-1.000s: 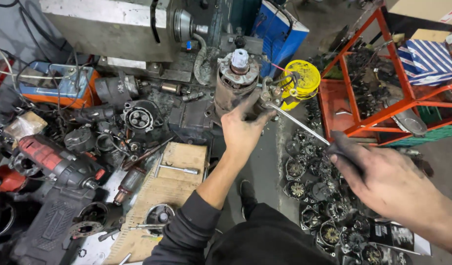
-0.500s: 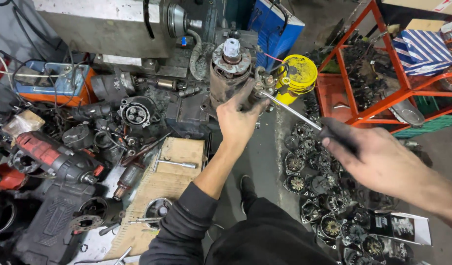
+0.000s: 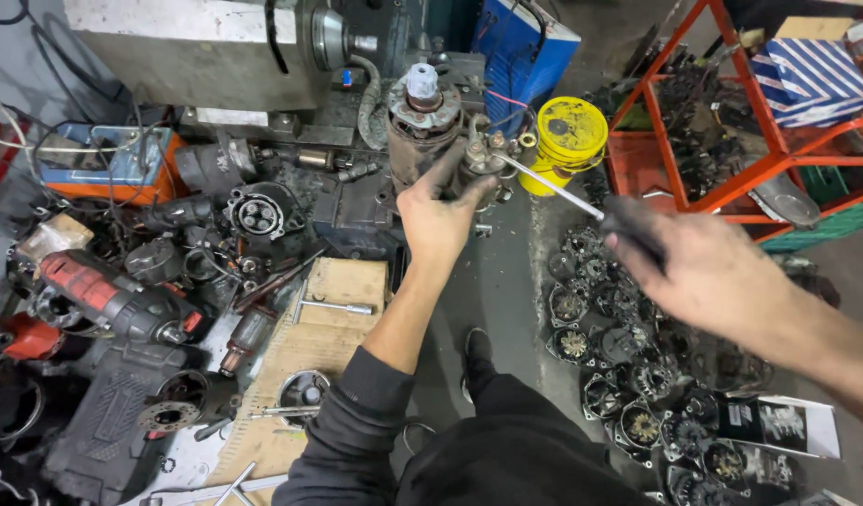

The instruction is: The person uses a screwdriver to loosen and remove a bolt from a cylindrical mechanical component mounted on a workbench. After removing the bolt, the person detaches a small metal piece from the assembly and places it on the table.

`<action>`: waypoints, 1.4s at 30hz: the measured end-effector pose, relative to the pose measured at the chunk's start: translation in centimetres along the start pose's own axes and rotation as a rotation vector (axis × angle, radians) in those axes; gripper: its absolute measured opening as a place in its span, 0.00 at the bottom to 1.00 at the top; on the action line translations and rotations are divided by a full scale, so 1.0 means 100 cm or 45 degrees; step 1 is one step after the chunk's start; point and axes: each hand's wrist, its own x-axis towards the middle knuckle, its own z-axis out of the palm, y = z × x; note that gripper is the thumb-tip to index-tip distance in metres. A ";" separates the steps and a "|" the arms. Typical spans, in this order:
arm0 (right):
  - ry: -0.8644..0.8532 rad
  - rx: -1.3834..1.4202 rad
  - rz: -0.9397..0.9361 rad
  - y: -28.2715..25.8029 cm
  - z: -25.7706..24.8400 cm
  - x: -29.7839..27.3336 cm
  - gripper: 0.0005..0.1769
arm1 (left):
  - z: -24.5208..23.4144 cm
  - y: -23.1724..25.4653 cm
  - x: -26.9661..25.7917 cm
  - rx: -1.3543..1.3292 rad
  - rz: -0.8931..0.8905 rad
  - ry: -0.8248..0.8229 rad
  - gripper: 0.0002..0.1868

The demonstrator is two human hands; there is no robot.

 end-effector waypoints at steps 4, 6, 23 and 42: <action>0.061 0.033 -0.088 0.013 0.006 0.003 0.25 | 0.000 0.007 -0.001 -0.051 -0.077 0.002 0.32; 0.148 0.023 -0.153 0.018 0.013 0.006 0.25 | 0.001 0.008 -0.002 -0.088 -0.085 0.013 0.32; 0.245 0.086 -0.708 0.110 0.049 0.061 0.30 | 0.002 0.007 0.005 -0.044 -0.029 0.008 0.30; -0.263 0.411 -0.200 0.088 0.014 0.068 0.29 | 0.003 0.003 0.007 -0.091 0.053 0.053 0.17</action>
